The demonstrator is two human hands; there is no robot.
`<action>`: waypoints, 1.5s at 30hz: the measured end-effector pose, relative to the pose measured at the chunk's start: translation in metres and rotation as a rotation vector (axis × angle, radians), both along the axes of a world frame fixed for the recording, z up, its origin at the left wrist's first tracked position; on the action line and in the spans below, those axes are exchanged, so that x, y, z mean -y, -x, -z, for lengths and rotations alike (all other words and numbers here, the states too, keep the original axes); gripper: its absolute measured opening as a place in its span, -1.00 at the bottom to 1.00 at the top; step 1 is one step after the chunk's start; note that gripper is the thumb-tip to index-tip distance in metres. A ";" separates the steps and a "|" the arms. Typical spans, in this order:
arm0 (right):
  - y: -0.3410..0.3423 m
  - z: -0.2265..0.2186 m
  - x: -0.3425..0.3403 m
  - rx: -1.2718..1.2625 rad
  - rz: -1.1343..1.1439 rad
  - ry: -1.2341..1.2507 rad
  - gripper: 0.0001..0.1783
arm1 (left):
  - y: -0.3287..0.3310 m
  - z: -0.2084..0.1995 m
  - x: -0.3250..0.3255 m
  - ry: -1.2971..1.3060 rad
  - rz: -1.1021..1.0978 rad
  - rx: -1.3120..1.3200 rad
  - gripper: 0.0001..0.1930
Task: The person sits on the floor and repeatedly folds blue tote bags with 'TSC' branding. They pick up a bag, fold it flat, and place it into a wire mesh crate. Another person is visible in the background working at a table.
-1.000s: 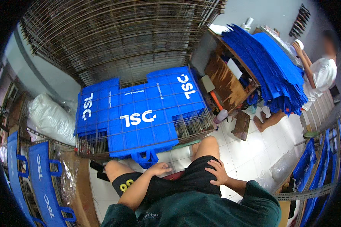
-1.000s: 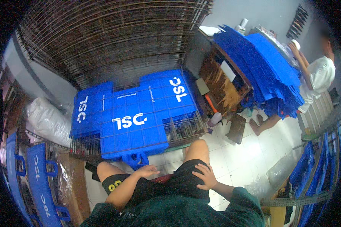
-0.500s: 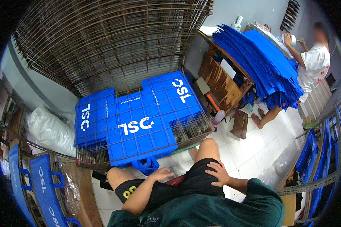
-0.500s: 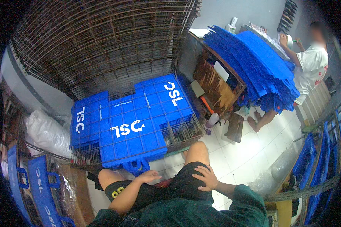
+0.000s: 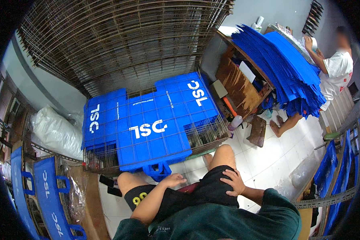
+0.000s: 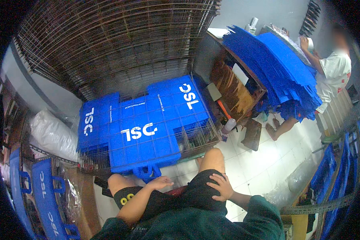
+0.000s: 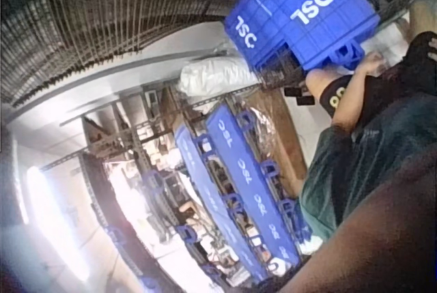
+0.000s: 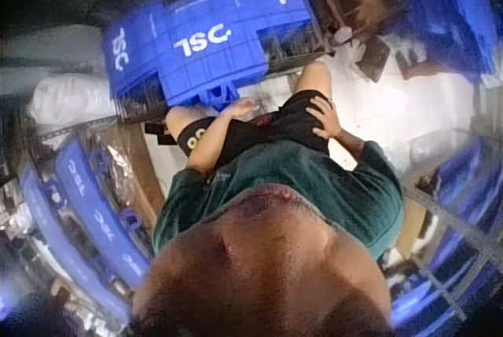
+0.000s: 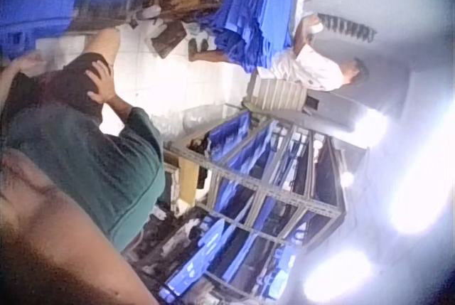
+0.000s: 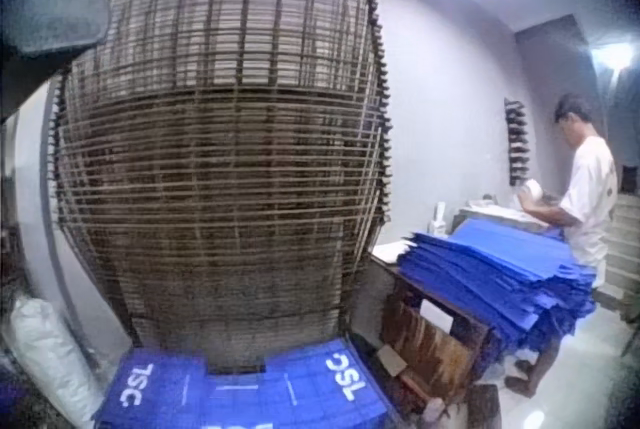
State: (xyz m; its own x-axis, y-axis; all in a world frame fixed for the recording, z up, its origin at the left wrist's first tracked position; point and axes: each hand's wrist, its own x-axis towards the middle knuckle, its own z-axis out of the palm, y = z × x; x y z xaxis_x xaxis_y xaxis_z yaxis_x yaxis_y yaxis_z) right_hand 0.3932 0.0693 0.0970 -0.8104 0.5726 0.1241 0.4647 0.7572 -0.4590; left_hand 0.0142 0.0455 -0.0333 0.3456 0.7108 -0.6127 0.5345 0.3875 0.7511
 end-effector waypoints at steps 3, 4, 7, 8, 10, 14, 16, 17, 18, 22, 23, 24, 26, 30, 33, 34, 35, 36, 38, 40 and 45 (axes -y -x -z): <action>-0.001 0.000 0.001 0.012 0.002 -0.002 -0.25 | -0.002 -0.009 0.002 0.009 -0.013 -0.028 -0.29; 0.000 0.000 0.001 0.016 0.006 -0.003 -0.25 | -0.002 -0.014 0.001 0.025 -0.019 -0.032 -0.29; 0.000 0.000 0.002 -0.002 0.004 0.007 -0.25 | 0.000 -0.021 0.003 -0.007 0.033 -0.054 -0.31; 0.000 -0.001 0.000 -0.006 0.003 -0.007 -0.25 | 0.000 -0.022 0.000 -0.023 0.029 -0.063 -0.31; 0.000 0.002 -0.001 -0.012 -0.007 -0.003 -0.25 | -0.002 -0.024 0.000 -0.023 0.014 -0.079 -0.29; 0.002 0.002 0.001 -0.040 0.009 -0.016 -0.25 | 0.000 -0.005 0.007 -0.002 -0.037 -0.036 -0.28; -0.001 0.004 0.004 -0.043 0.022 -0.008 -0.25 | -0.003 -0.006 0.005 -0.030 -0.017 -0.058 -0.29; -0.001 0.005 0.004 -0.042 0.027 -0.006 -0.25 | -0.003 -0.007 0.004 -0.017 -0.010 -0.040 -0.30; -0.001 0.005 0.005 -0.036 0.034 -0.002 -0.25 | -0.004 -0.007 0.004 -0.009 -0.010 -0.045 -0.30; -0.002 0.006 0.007 -0.035 0.061 -0.005 -0.25 | -0.003 -0.010 0.002 0.013 -0.015 -0.061 -0.32; -0.003 0.006 0.006 -0.039 0.065 -0.006 -0.25 | -0.003 -0.011 0.002 0.006 -0.021 -0.065 -0.33; -0.002 0.007 0.004 -0.044 0.068 -0.011 -0.25 | -0.002 -0.011 0.001 -0.006 -0.028 -0.072 -0.33; -0.001 0.006 0.006 -0.051 0.065 -0.010 -0.25 | -0.003 -0.010 0.003 0.008 -0.032 -0.060 -0.34; -0.002 0.006 0.006 -0.046 0.068 -0.012 -0.25 | -0.004 -0.016 0.003 0.010 -0.026 -0.060 -0.34; -0.002 0.006 0.005 -0.043 0.067 -0.018 -0.25 | -0.004 -0.025 0.001 0.044 -0.039 -0.059 -0.33; -0.002 0.006 0.005 -0.042 0.065 -0.020 -0.25 | -0.004 -0.027 0.001 0.063 -0.048 -0.057 -0.33; -0.002 0.006 0.006 -0.044 0.063 -0.021 -0.25 | -0.005 -0.026 0.001 0.056 -0.050 -0.056 -0.32; -0.002 0.007 0.005 -0.046 0.061 -0.022 -0.25 | -0.005 -0.024 0.001 0.049 -0.053 -0.055 -0.32; -0.002 0.007 0.004 -0.048 0.059 -0.016 -0.25 | -0.004 -0.021 0.001 0.042 -0.045 -0.061 -0.30; -0.002 0.006 0.006 -0.047 0.066 -0.004 -0.25 | -0.004 -0.024 0.001 0.038 -0.019 -0.073 -0.29; -0.002 0.007 0.006 -0.043 0.062 -0.012 -0.25 | -0.003 -0.008 0.003 0.020 -0.039 -0.051 -0.27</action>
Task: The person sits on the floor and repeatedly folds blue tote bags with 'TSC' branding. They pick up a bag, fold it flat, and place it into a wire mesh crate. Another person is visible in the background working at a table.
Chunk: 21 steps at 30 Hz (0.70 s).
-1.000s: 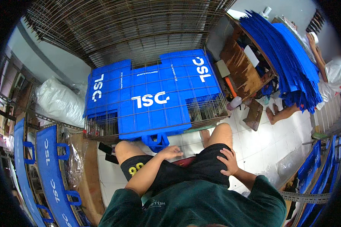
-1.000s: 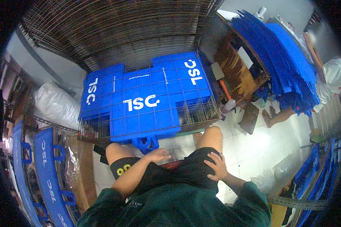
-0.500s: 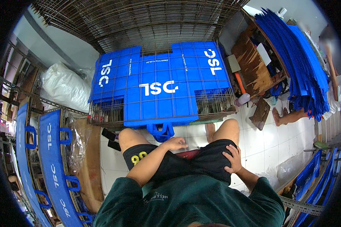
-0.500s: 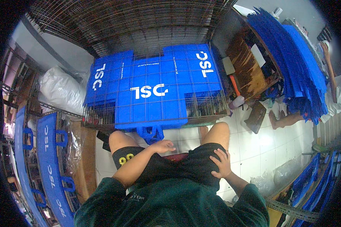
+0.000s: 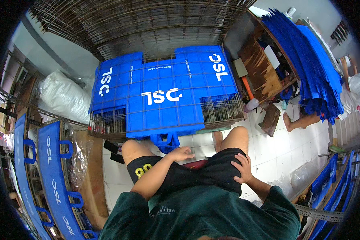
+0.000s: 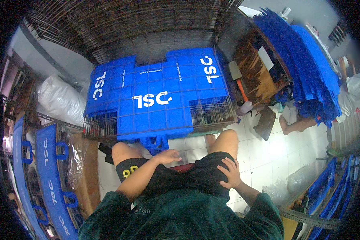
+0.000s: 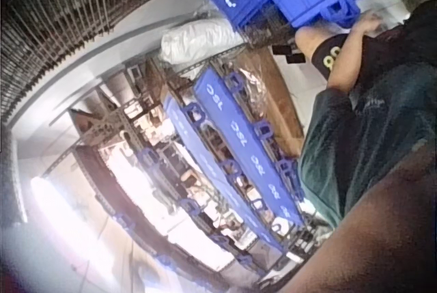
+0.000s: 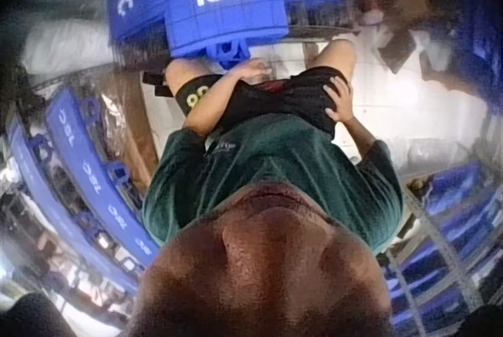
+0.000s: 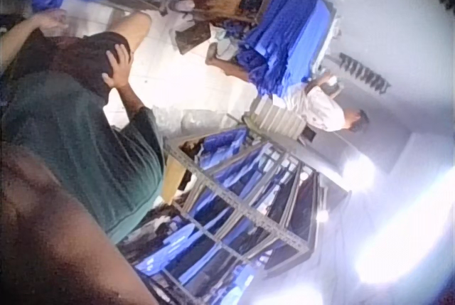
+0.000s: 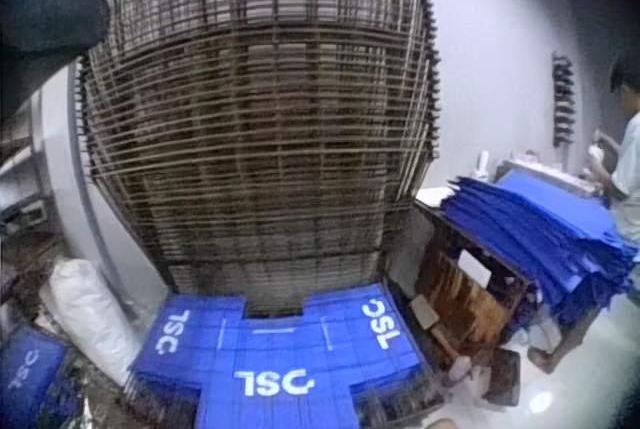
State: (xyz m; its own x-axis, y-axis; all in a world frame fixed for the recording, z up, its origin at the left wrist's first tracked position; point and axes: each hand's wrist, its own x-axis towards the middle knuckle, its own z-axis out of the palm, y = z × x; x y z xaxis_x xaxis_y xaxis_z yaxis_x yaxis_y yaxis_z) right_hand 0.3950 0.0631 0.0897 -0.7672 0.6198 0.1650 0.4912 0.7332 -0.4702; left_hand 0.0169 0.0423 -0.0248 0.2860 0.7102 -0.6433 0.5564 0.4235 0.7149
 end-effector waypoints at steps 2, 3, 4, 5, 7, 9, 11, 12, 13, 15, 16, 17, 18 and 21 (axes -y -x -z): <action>0.000 -0.001 0.000 0.004 -0.007 0.000 -0.26 | 0.001 0.001 0.000 -0.014 0.005 -0.006 -0.26; -0.001 -0.001 0.000 -0.001 -0.011 0.000 -0.26 | 0.001 0.001 0.001 -0.018 0.008 0.000 -0.27; -0.001 -0.001 0.000 -0.006 -0.013 0.000 -0.25 | 0.001 0.002 0.001 -0.022 0.013 0.005 -0.27; -0.001 -0.001 0.000 -0.011 -0.014 0.000 -0.25 | 0.002 0.002 0.001 -0.019 0.010 0.012 -0.27; -0.003 0.000 0.000 -0.004 -0.024 0.005 -0.26 | 0.001 -0.003 -0.004 -0.017 0.024 0.028 -0.27; -0.003 -0.002 -0.001 0.002 -0.028 0.014 -0.26 | 0.001 -0.001 -0.003 -0.040 0.044 0.033 -0.29; -0.005 -0.004 -0.002 0.034 -0.034 -0.001 -0.26 | 0.000 -0.011 -0.006 -0.039 0.080 -0.011 -0.29; -0.006 -0.002 -0.003 0.035 -0.032 -0.013 -0.25 | 0.002 -0.003 -0.003 -0.063 0.068 -0.004 -0.30; -0.006 0.001 -0.003 0.035 -0.031 -0.019 -0.23 | 0.002 -0.003 -0.003 -0.081 0.055 0.002 -0.30; -0.008 0.001 -0.004 0.028 -0.038 -0.020 -0.24 | 0.001 -0.002 -0.004 -0.065 0.061 0.014 -0.31; -0.008 0.000 -0.004 0.030 -0.041 -0.017 -0.25 | 0.002 -0.001 -0.003 -0.068 0.067 0.009 -0.31; -0.009 -0.002 -0.004 0.032 -0.045 -0.015 -0.26 | 0.002 0.000 -0.004 -0.071 0.072 0.004 -0.32; -0.009 -0.003 -0.003 0.038 -0.048 -0.004 -0.27 | 0.000 -0.008 -0.004 -0.022 0.047 -0.006 -0.32; -0.009 -0.007 -0.002 0.029 -0.050 -0.002 -0.27 | 0.002 -0.005 -0.003 -0.041 0.051 0.025 -0.32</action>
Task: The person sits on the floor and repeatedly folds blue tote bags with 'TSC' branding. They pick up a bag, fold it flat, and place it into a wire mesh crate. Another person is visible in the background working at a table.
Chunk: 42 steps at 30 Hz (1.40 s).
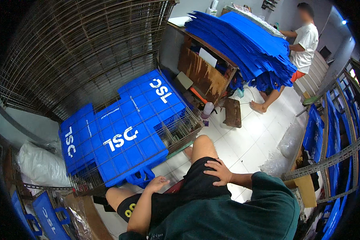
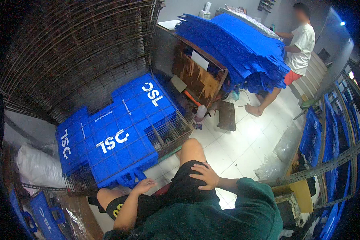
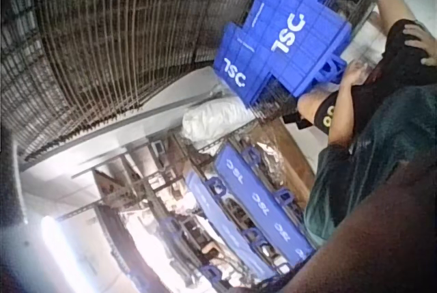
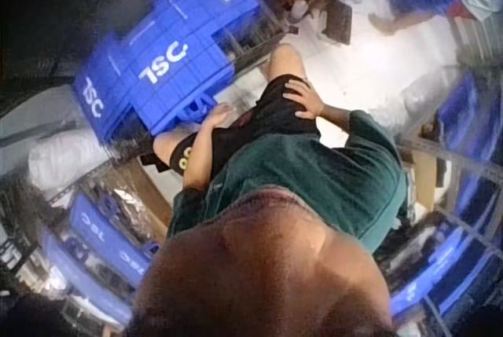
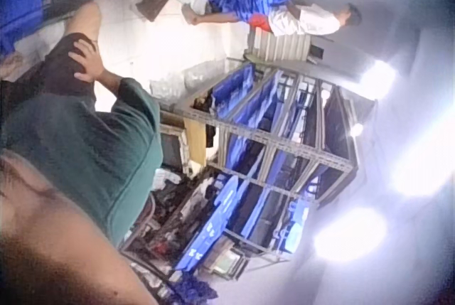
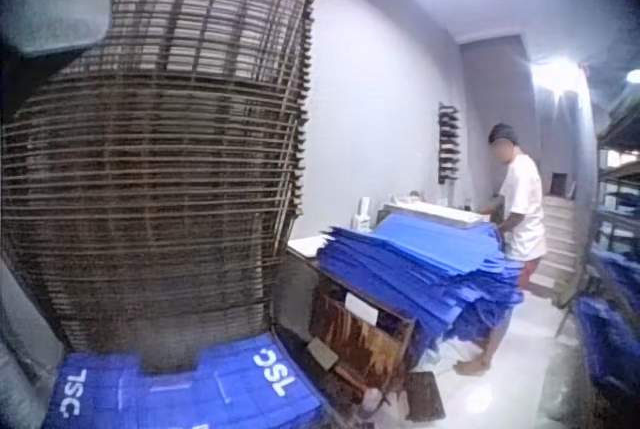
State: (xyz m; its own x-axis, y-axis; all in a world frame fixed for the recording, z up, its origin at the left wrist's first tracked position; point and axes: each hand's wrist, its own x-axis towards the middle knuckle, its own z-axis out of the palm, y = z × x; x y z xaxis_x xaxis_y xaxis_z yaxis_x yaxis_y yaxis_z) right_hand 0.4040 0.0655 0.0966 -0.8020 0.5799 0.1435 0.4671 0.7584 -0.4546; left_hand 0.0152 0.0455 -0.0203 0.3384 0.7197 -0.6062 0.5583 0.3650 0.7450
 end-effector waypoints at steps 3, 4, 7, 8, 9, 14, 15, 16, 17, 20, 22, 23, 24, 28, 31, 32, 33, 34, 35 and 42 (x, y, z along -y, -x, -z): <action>0.000 -0.001 0.001 0.008 0.005 0.003 -0.27 | -0.003 -0.009 0.000 -0.003 -0.014 -0.020 -0.33; 0.000 -0.001 0.001 0.010 0.006 0.000 -0.27 | -0.004 -0.013 -0.002 0.000 -0.019 -0.022 -0.33; 0.000 0.000 0.004 0.013 0.010 0.004 -0.27 | -0.003 -0.014 0.004 0.033 -0.046 -0.023 -0.34; 0.000 0.000 0.002 0.004 0.009 0.002 -0.27 | -0.002 -0.014 0.002 0.023 -0.038 -0.023 -0.35; 0.001 0.000 0.003 -0.004 0.008 0.004 -0.28 | -0.002 -0.018 0.002 0.018 -0.030 -0.022 -0.35; 0.002 -0.002 0.002 0.020 0.007 0.003 -0.28 | -0.004 -0.023 0.000 0.000 -0.036 -0.049 -0.36; 0.003 -0.004 0.002 0.037 0.009 -0.002 -0.28 | -0.006 -0.028 0.000 0.006 -0.038 -0.064 -0.36; 0.004 -0.005 0.002 0.054 0.011 -0.008 -0.28 | -0.006 -0.031 -0.001 0.011 -0.040 -0.078 -0.36; 0.007 -0.006 0.001 0.044 0.008 -0.011 -0.29 | -0.005 -0.025 -0.002 0.005 -0.036 -0.108 -0.36; 0.014 -0.014 -0.001 0.054 0.017 0.022 -0.31 | -0.001 -0.011 0.000 -0.020 -0.064 -0.067 -0.36; 0.012 -0.011 0.001 0.021 0.039 0.024 -0.32 | -0.004 -0.017 0.000 -0.013 -0.065 -0.071 -0.37; 0.010 -0.007 0.001 0.002 0.048 0.022 -0.30 | -0.005 -0.020 -0.001 -0.010 -0.065 -0.073 -0.37; 0.009 -0.004 0.002 -0.018 0.053 0.023 -0.29 | -0.005 -0.021 -0.001 -0.014 -0.067 -0.065 -0.37; 0.005 0.000 0.003 -0.028 0.041 0.015 -0.30 | -0.007 -0.025 0.000 0.002 -0.079 -0.043 -0.38; 0.003 -0.002 0.003 -0.011 0.033 0.007 -0.32 | -0.005 -0.023 0.001 -0.005 -0.087 -0.036 -0.38; 0.003 0.000 0.004 -0.014 0.033 0.006 -0.32 | -0.004 -0.021 0.001 -0.015 -0.089 -0.034 -0.38; 0.003 0.000 0.004 -0.016 0.038 0.008 -0.32 | -0.006 -0.026 0.000 -0.017 -0.086 -0.037 -0.38; 0.001 0.000 0.004 -0.015 0.041 0.011 -0.31 | -0.008 -0.030 -0.001 -0.018 -0.082 -0.039 -0.37; 0.000 0.000 0.005 -0.015 0.045 0.014 -0.31 | -0.009 -0.034 -0.002 -0.020 -0.078 -0.042 -0.37; 0.002 0.003 0.005 -0.042 0.054 0.033 -0.28 | -0.002 -0.020 0.001 -0.033 -0.067 -0.068 -0.32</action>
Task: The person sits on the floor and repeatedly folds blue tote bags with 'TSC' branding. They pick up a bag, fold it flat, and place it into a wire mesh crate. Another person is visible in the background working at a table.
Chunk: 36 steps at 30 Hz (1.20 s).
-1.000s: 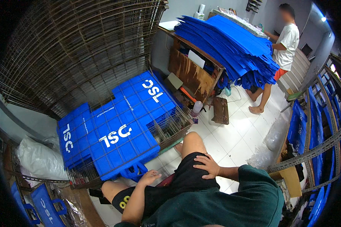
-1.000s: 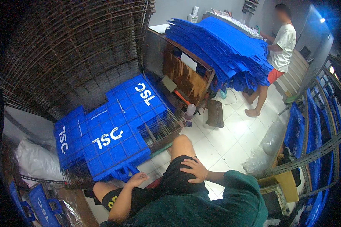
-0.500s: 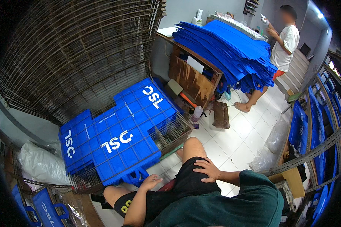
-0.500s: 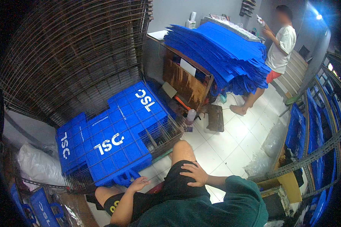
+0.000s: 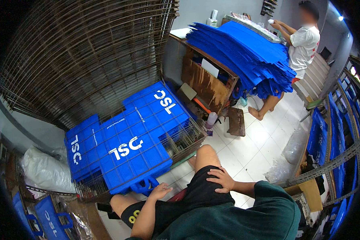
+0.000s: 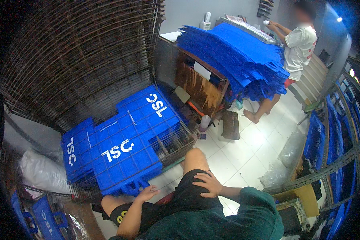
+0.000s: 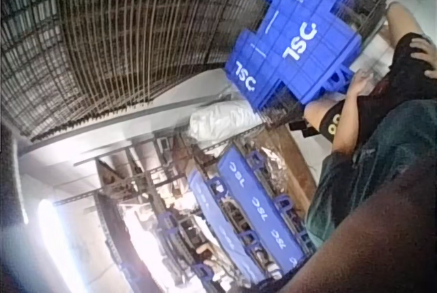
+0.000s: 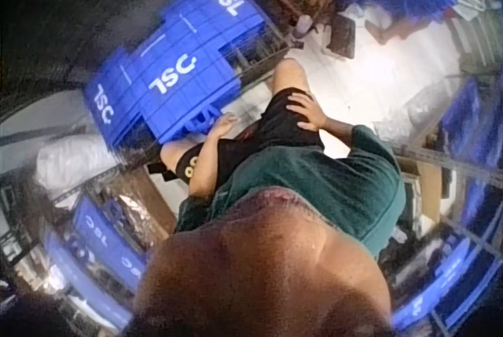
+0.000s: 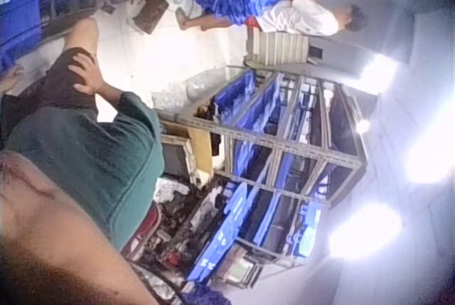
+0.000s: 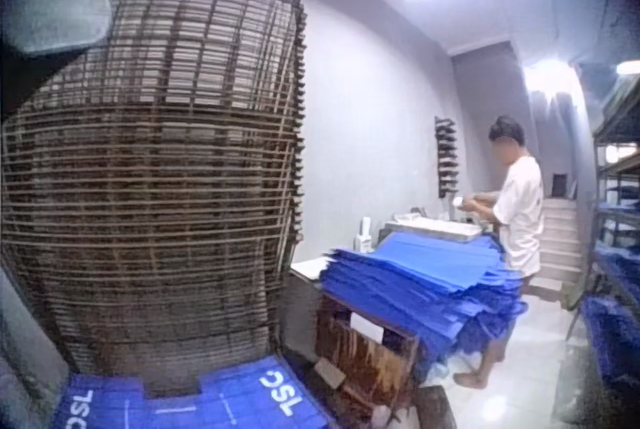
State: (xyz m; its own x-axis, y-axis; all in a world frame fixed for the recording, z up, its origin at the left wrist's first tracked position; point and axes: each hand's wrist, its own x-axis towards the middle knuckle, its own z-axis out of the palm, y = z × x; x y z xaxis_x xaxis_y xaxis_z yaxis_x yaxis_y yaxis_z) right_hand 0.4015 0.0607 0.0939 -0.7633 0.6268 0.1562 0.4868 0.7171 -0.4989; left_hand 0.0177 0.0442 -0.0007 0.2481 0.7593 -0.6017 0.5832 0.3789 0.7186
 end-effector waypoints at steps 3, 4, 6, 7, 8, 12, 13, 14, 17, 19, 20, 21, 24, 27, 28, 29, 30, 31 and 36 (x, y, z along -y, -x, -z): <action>0.000 0.000 0.000 -0.015 -0.001 0.002 -0.28 | -0.003 -0.008 -0.002 0.006 0.012 -0.020 -0.31; 0.000 -0.001 0.000 -0.012 -0.002 0.001 -0.28 | -0.003 -0.007 -0.002 0.009 0.006 -0.019 -0.31; 0.001 -0.004 0.001 -0.004 -0.002 -0.003 -0.27 | -0.002 -0.005 -0.001 0.007 -0.001 -0.014 -0.31; 0.001 -0.004 0.001 -0.006 -0.003 -0.004 -0.27 | -0.001 -0.003 -0.001 0.002 -0.001 -0.011 -0.31; 0.002 -0.004 0.000 -0.009 -0.004 -0.006 -0.27 | 0.000 -0.002 0.000 -0.004 0.000 -0.007 -0.31; 0.000 -0.002 0.001 0.008 0.007 -0.003 -0.27 | -0.004 -0.018 -0.003 -0.011 0.008 -0.024 -0.31; 0.000 -0.002 0.000 0.009 0.008 -0.005 -0.27 | -0.004 -0.019 -0.003 -0.006 0.007 -0.015 -0.31; 0.000 -0.001 0.001 0.010 0.009 -0.007 -0.27 | -0.004 -0.021 -0.003 0.000 0.006 -0.007 -0.31; 0.001 -0.002 0.000 0.004 0.005 -0.004 -0.27 | -0.001 -0.005 0.000 -0.021 -0.006 0.021 -0.31; 0.001 -0.003 0.000 0.011 0.001 -0.010 -0.28 | -0.002 -0.008 -0.001 -0.008 -0.009 0.011 -0.31; 0.000 -0.004 0.000 0.020 -0.005 -0.020 -0.29 | -0.003 -0.009 -0.002 -0.001 -0.011 0.006 -0.31; 0.000 -0.005 0.000 0.027 -0.014 -0.030 -0.30 | -0.002 -0.008 -0.002 -0.008 -0.005 -0.001 -0.31; 0.001 -0.006 -0.001 0.039 -0.018 -0.045 -0.30 | -0.001 -0.002 -0.001 -0.024 0.007 -0.005 -0.30; 0.002 -0.006 -0.001 0.039 -0.012 -0.042 -0.30 | 0.002 0.006 0.000 -0.025 0.007 0.011 -0.30; 0.002 -0.006 -0.001 0.034 -0.012 -0.038 -0.29 | 0.002 0.005 -0.001 -0.021 0.009 0.007 -0.30; 0.001 -0.005 0.000 0.028 -0.013 -0.034 -0.29 | 0.001 0.005 -0.001 -0.017 0.011 0.004 -0.30; 0.001 -0.004 -0.001 0.023 -0.014 -0.031 -0.29 | 0.000 0.002 -0.001 -0.020 0.011 -0.011 -0.30; 0.001 -0.003 0.000 0.031 -0.010 -0.021 -0.27 | 0.000 0.000 -0.001 -0.022 0.011 -0.025 -0.30; 0.002 -0.002 -0.001 0.022 -0.012 -0.018 -0.27 | -0.002 -0.007 -0.002 0.005 -0.001 -0.015 -0.29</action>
State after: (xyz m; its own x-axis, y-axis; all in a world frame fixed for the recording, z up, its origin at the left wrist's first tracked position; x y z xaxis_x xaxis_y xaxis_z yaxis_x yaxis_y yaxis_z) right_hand 0.4000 0.0613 0.0964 -0.7744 0.6147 0.1501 0.4887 0.7317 -0.4752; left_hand 0.0198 0.0465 0.0063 0.2387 0.7566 -0.6087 0.5935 0.3825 0.7081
